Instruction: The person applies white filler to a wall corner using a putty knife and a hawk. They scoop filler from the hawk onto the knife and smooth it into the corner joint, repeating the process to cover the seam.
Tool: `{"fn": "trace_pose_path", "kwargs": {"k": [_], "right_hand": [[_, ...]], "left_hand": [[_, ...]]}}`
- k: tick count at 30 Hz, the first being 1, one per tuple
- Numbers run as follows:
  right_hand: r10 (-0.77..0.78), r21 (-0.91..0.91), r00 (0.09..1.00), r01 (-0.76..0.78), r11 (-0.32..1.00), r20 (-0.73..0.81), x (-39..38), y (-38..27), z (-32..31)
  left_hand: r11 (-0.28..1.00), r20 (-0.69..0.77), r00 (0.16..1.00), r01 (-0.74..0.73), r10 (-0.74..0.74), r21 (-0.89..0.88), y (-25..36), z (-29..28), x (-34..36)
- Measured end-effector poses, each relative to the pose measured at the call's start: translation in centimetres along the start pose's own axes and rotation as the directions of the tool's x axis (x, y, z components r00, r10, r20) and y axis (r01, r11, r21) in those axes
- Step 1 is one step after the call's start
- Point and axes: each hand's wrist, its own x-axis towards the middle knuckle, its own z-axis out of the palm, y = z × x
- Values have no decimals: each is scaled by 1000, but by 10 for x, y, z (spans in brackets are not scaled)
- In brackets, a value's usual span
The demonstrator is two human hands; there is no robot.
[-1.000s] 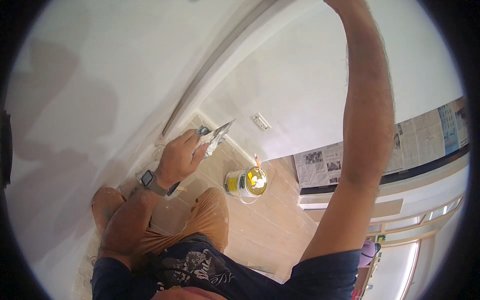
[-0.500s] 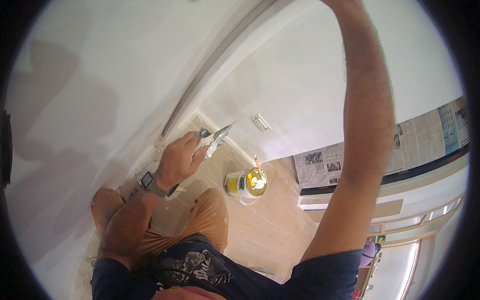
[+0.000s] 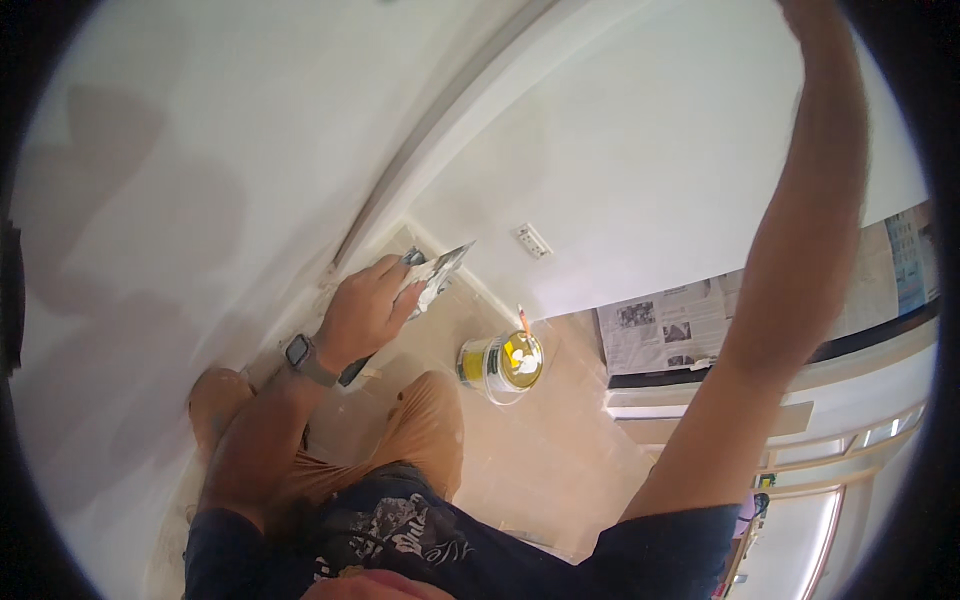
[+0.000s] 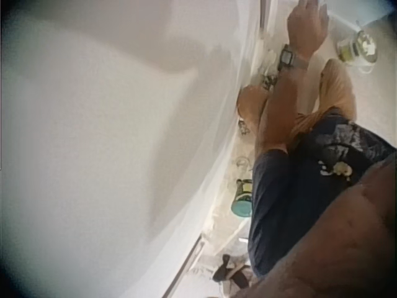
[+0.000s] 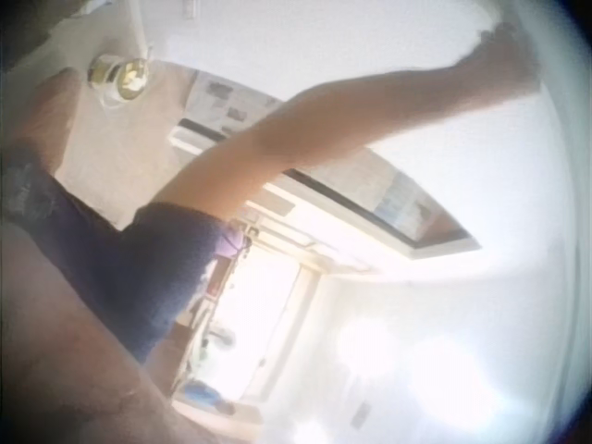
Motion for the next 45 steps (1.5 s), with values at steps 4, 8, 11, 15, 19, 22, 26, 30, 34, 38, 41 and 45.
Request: {"fn": "trace_pose_path", "kwargs": {"k": [4,8,11,15,19,22,26,30,34,38,41,45], "right_hand": [[-637,-322,770,610,724,25,-34,63,106],[-81,347,958,-20,938,274,-81,-39,162],[-41,361,931,-100,927,362,-90,-48,184],[-82,321,933,-37,946,350,-89,-60,195],[-19,154,911,-49,987,411,-90,-77,198],[-37,105,934,0,994,356,-94,-78,209],[38,36,907,-59,998,418,-90,-90,210],[48,-1,939,-51,999,341,-86,-84,210],[66,22,965,-74,997,253,-71,-69,193],[-293,149,938,268,952,185,-70,-43,197],[-79,160,935,25,987,345,-84,-68,208],[7,79,910,-44,996,414,-85,-85,205]], "left_hand": [[1000,98,995,3,-3,6,1,17,2],[999,141,989,30,-35,37,-8,12,-8],[999,177,984,26,-33,42,-7,15,-7],[999,181,983,36,-41,32,-6,14,-5],[999,137,991,-6,0,50,-11,19,-8],[999,147,989,7,-12,35,-6,17,-7],[1000,153,988,13,-16,27,-9,16,-8],[999,177,983,50,-52,19,-6,17,-7],[998,195,979,54,-59,33,-7,16,-7],[998,211,976,52,-58,36,-6,18,-7],[997,228,971,67,-76,45,-5,19,-7],[997,211,975,54,-63,46,-6,16,-5]]}}
